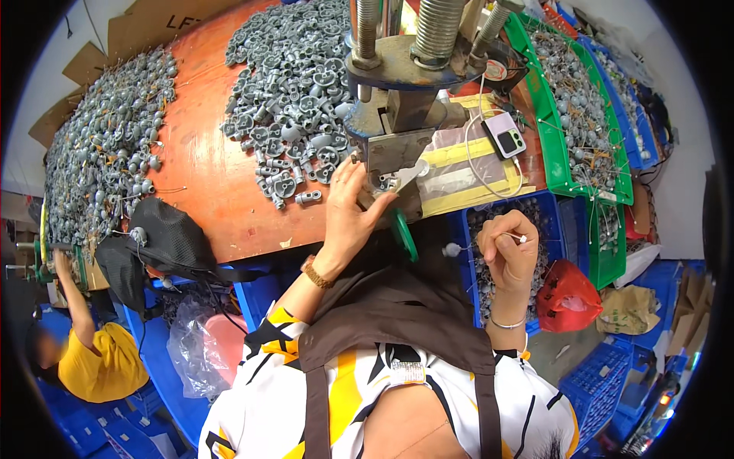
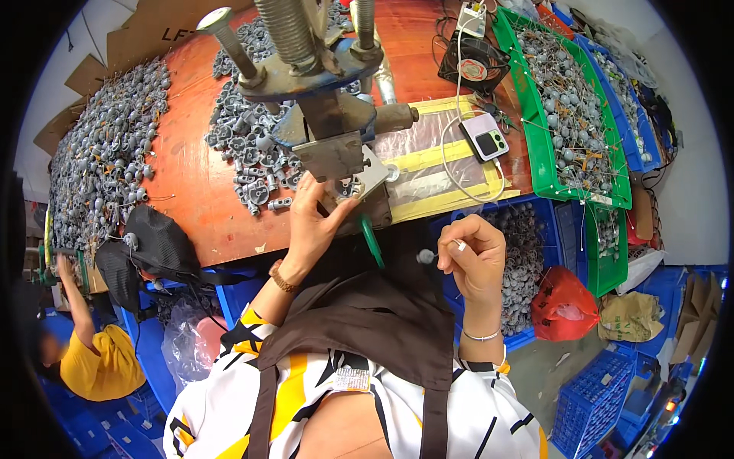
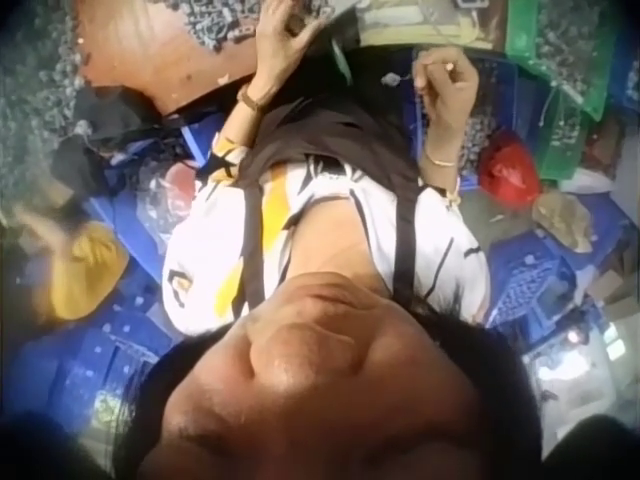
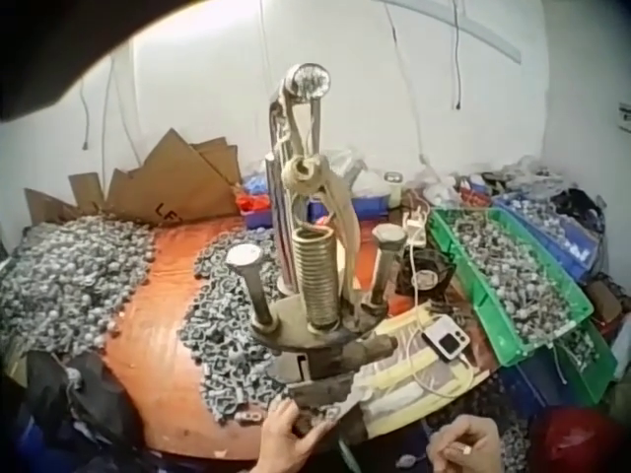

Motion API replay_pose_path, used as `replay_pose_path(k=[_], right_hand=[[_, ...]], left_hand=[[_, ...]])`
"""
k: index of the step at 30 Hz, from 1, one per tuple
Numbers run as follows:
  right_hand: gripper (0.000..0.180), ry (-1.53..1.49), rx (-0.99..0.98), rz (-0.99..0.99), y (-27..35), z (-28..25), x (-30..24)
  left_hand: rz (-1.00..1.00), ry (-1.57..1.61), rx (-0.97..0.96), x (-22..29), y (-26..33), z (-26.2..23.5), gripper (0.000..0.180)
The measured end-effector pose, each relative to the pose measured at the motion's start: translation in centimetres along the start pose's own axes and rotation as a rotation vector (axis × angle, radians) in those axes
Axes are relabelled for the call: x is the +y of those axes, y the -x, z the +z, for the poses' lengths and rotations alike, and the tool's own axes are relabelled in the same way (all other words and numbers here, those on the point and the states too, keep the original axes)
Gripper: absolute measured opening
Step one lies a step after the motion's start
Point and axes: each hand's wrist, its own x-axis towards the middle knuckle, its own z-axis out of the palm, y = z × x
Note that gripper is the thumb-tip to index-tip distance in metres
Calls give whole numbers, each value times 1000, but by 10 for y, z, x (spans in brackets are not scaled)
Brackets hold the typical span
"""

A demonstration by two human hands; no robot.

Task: The person assembles small metal parts by hand using a manual press machine at a workstation, taking parts from bins and pressing them into a finished assembly.

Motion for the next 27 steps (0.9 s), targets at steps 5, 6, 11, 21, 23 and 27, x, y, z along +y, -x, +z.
replay_pose_path(k=[5,6,11,21,23,27], right_hand=[[9,24,97,68,3,-8,11],[7,21,98,61,2,-9,12],[7,18,99,26,0,-6,12],[8,-19,165,50,4,-19,20],[8,-41,169,42,1,-22,19],[9,-64,190,49,-3,-24,23]], left_hand=[[79,-142,-33,4,-7,-5,41],[86,-77,-58,4,-12,-7,40],[189,31,-82,-3,-25,-13,37],[-345,569,98,12,29,-40,30],[-536,764,21,1,55,-69,30],[-943,1861,343,-13,120,-96,45]])
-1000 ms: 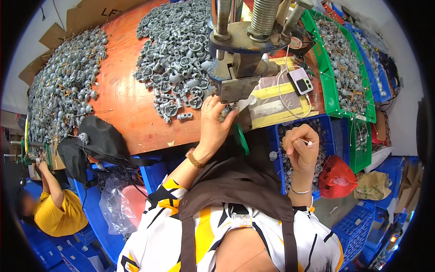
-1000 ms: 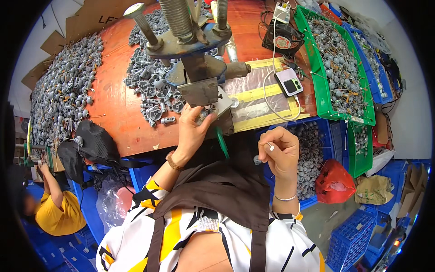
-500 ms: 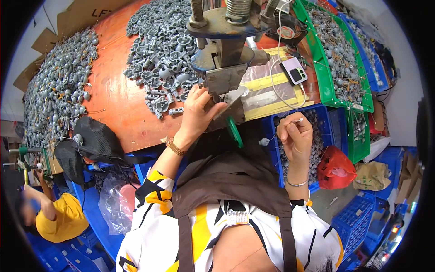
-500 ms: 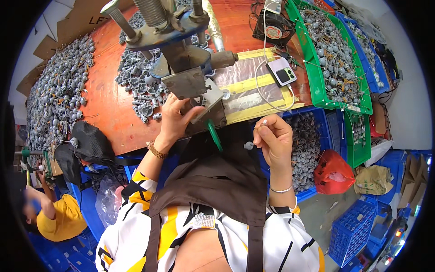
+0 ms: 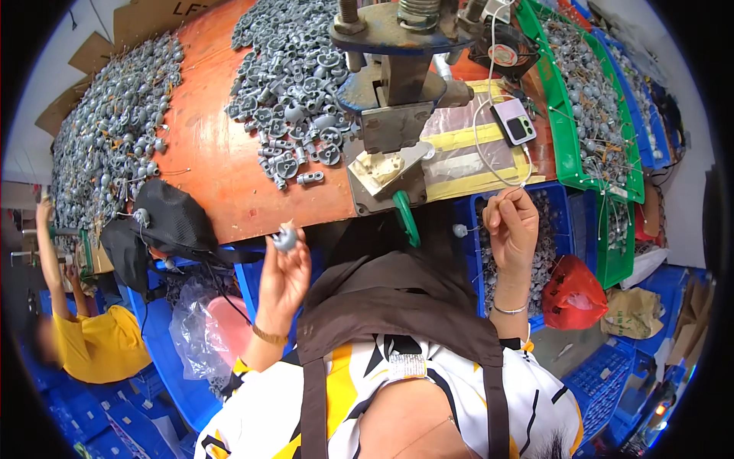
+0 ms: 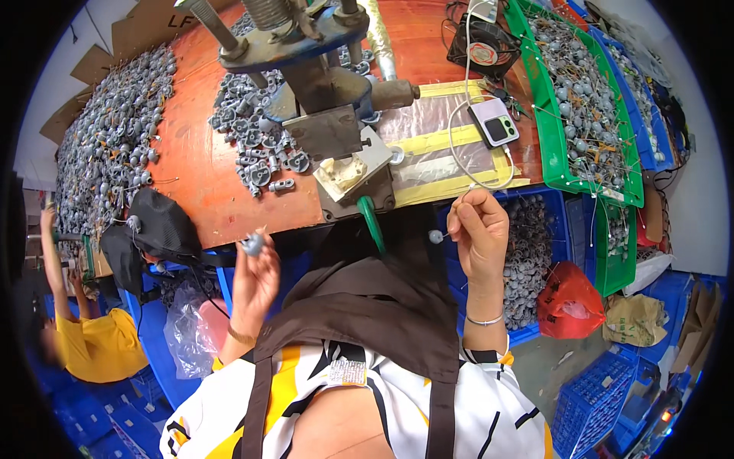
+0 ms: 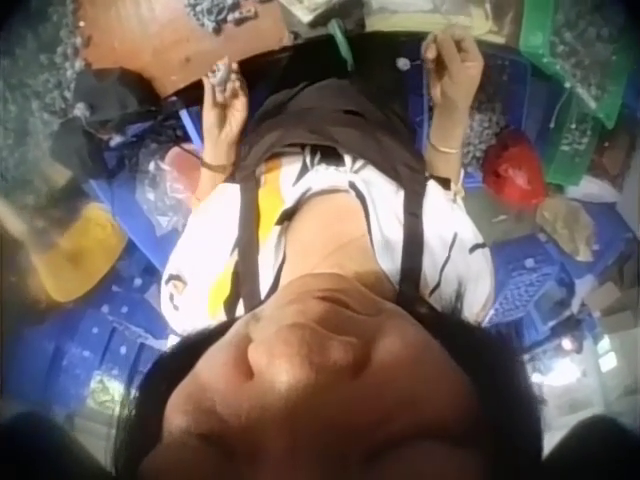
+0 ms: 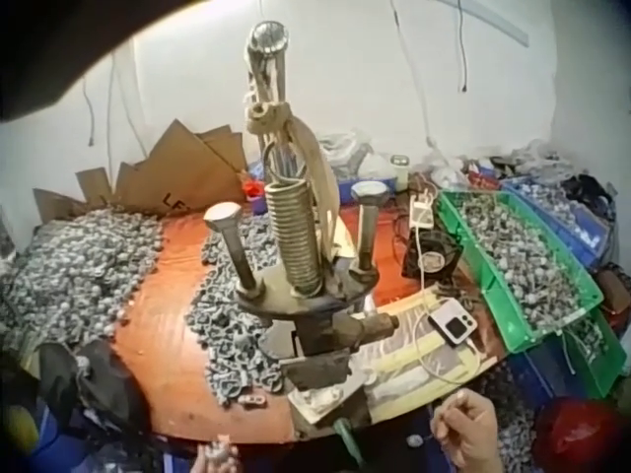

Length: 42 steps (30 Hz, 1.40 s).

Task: The person assembles small metal parts by hand using a manual press machine at a workstation, taking parts from bins and pressing them into a finished assembly.

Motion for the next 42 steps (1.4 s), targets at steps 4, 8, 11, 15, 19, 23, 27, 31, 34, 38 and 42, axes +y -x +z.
replay_pose_path(k=[4,8,11,15,19,23,27,31,34,38,42], right_hand=[[9,37,-8,32,-1,6,6],[9,50,-13,24,0,9,5],[9,56,-3,11,3,8,1],[7,63,27,-20,11,0,-3],[6,79,55,-8,18,-9,-8],[7,98,95,11,17,-16,-3],[6,109,59,82,9,-5,4],[2,308,-9,59,5,14,3],[2,456,-67,21,5,19,7],[3,484,-123,78,4,23,18],[6,507,-116,29,2,42,18]], left_hand=[[-219,-60,415,-2,21,-42,46],[10,-425,140,-9,9,14,37],[538,-1166,-117,-39,-20,55,36],[1215,-1782,-438,-56,-93,77,40],[1178,-1918,-418,-63,-120,80,29],[997,-1941,-464,-61,-118,96,25],[704,-2031,-472,-51,-111,103,28],[1066,-2031,-428,-28,-103,91,28],[1360,-2404,-201,3,-85,76,25],[1257,-2650,-323,12,-85,63,22],[1360,-2570,-423,8,-90,68,20]])
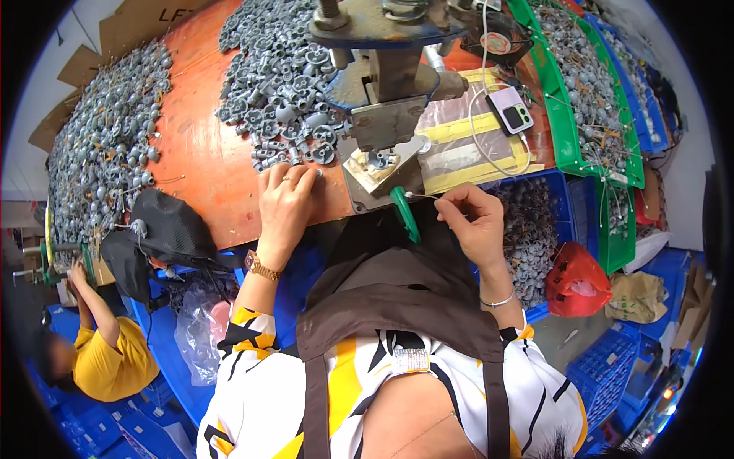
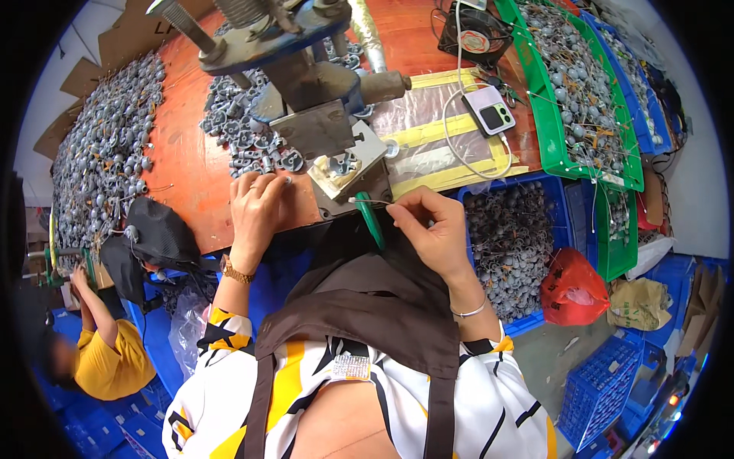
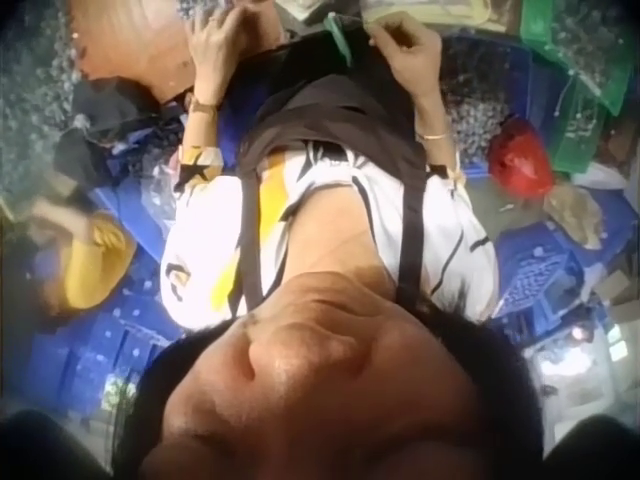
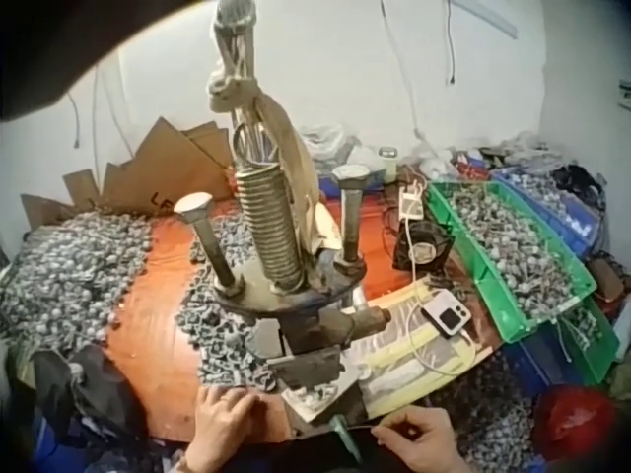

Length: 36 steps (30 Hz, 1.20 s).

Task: The person assembles small metal parts by hand using a manual press machine at a workstation, taking parts from bins and pressing them into a finished assembly.

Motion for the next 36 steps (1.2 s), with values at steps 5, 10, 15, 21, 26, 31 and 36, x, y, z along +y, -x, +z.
replay_pose_path(k=[5,10,15,21,26,31,36], right_hand=[[14,276,87,-156,4,23,8],[17,500,154,-432,-4,36,-1],[21,561,173,-480,-7,37,-4],[23,669,149,-570,-7,36,-1],[14,305,-29,-324,0,38,-6],[13,62,-161,-2,-1,27,9],[16,-289,-241,365,-3,19,4]], left_hand=[[-280,718,103,41,-4,-5,19],[-498,1441,109,62,-7,9,17],[-331,1184,159,63,-8,15,32],[-349,1061,220,74,-14,8,50],[-544,1587,112,82,-12,2,42],[-364,1456,-36,92,-12,-6,28],[92,1018,32,95,-16,-11,30]])
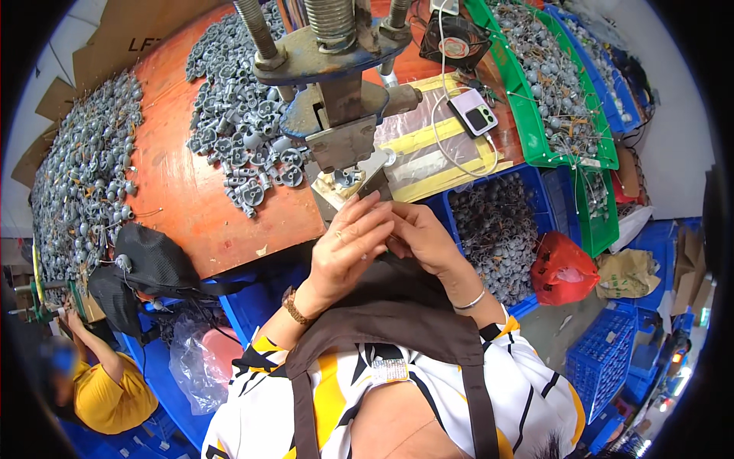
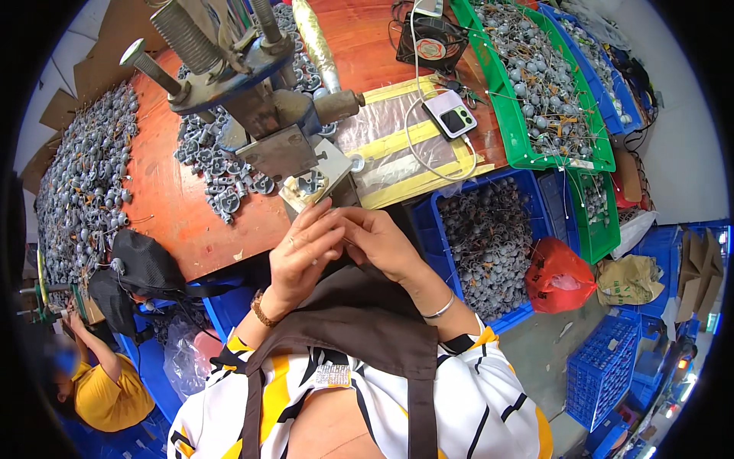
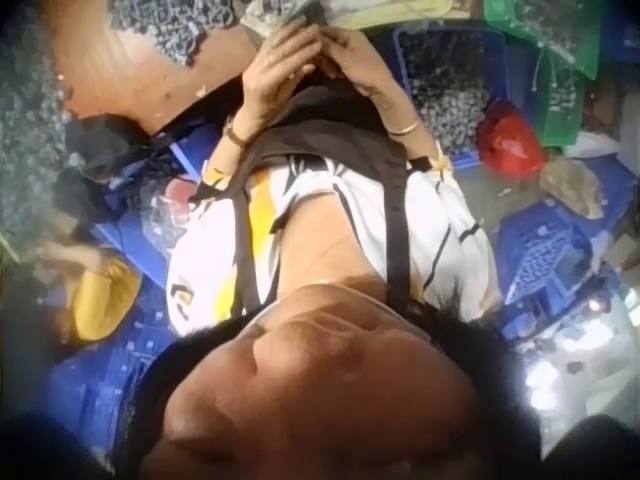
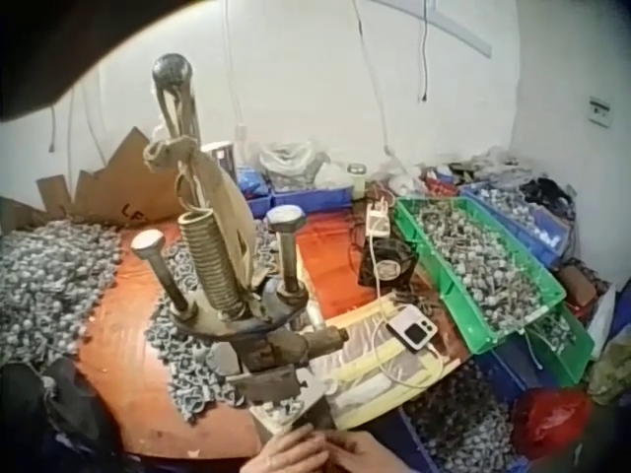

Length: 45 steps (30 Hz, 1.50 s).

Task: The person assembles small metal parts by hand using a manual press machine at a workstation, taking parts from bins and pressing them into a finished assembly.

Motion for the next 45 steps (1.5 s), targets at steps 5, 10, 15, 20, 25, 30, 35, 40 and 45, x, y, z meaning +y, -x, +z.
replay_pose_path(k=[5,10,15,20,25,30,35,40,45], right_hand=[[14,-161,25,53,-1,-5,-5],[7,203,209,-379,-17,-19,6],[9,312,135,-356,-28,-18,8],[13,419,-109,-394,-35,2,-3],[17,333,39,-384,-45,11,7],[21,455,267,-436,-51,19,10],[30,982,325,-685,-53,20,10],[30,1080,376,-716,-48,25,9],[33,1083,249,-523,-36,14,-14]], left_hand=[[118,-269,103,-6,5,-3,32],[-281,249,635,-18,25,-17,30],[-293,-438,629,-2,7,-27,41],[-181,-428,168,-4,5,-12,28],[-362,-349,223,-10,-1,-11,22],[-401,-389,346,-21,-5,-8,17],[-350,-451,292,-31,-10,-12,18],[-463,-283,285,-31,-16,-9,22],[-450,-273,190,-33,-21,-21,21]])
